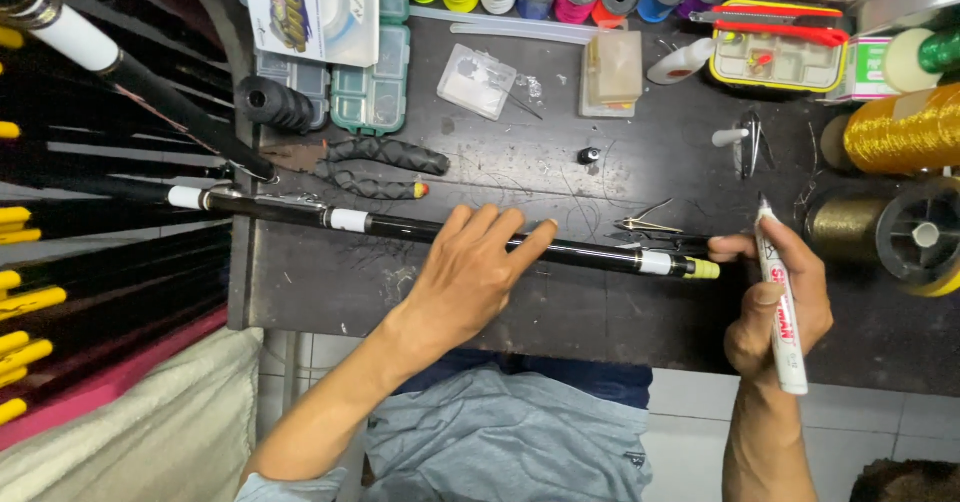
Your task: The person uses a white marker to draw lines on the black sections of a fishing rod. They rotate the rod to mark different sides and briefly use pliers to adjust the marker cap before continuing to mark the rod.
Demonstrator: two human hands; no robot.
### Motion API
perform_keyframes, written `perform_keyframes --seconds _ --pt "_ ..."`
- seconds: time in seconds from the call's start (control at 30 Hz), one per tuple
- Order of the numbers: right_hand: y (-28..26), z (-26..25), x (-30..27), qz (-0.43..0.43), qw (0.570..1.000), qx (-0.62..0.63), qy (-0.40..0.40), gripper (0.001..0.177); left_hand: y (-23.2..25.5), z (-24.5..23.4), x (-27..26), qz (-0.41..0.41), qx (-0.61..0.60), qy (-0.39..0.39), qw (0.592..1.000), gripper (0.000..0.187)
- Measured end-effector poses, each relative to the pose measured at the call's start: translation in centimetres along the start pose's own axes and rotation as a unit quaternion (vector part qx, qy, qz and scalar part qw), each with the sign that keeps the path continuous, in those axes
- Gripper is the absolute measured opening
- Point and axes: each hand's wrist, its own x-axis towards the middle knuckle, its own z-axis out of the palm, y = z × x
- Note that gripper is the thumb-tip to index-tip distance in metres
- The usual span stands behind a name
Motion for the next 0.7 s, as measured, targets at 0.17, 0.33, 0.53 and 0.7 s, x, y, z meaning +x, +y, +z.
perform_keyframes --seconds 0.17,0.33,0.53,0.7 --pt "0.4 0.2 0.5 0.007 0.999 0.041 0.015 0.072 -0.5 -0.8 0.2 0.001 -0.002 -0.003 1.0 0.04" --pt "0.0 -0.3 1.2 -0.008 0.999 0.015 -0.03 0.042 -1.0 -0.8 0.3 0.001 0.008 0.006 1.0 0.019" --pt "-0.5 0.3 2.4 -0.125 0.989 -0.013 -0.083 0.021 -1.6 -0.1 -0.2 -0.011 -0.029 0.02 0.999 0.025" --pt "-0.7 0.8 2.6 -0.141 0.986 -0.02 -0.083 0.017 -1.9 -0.2 -0.5 -0.009 0.003 0.022 1.0 0.024"
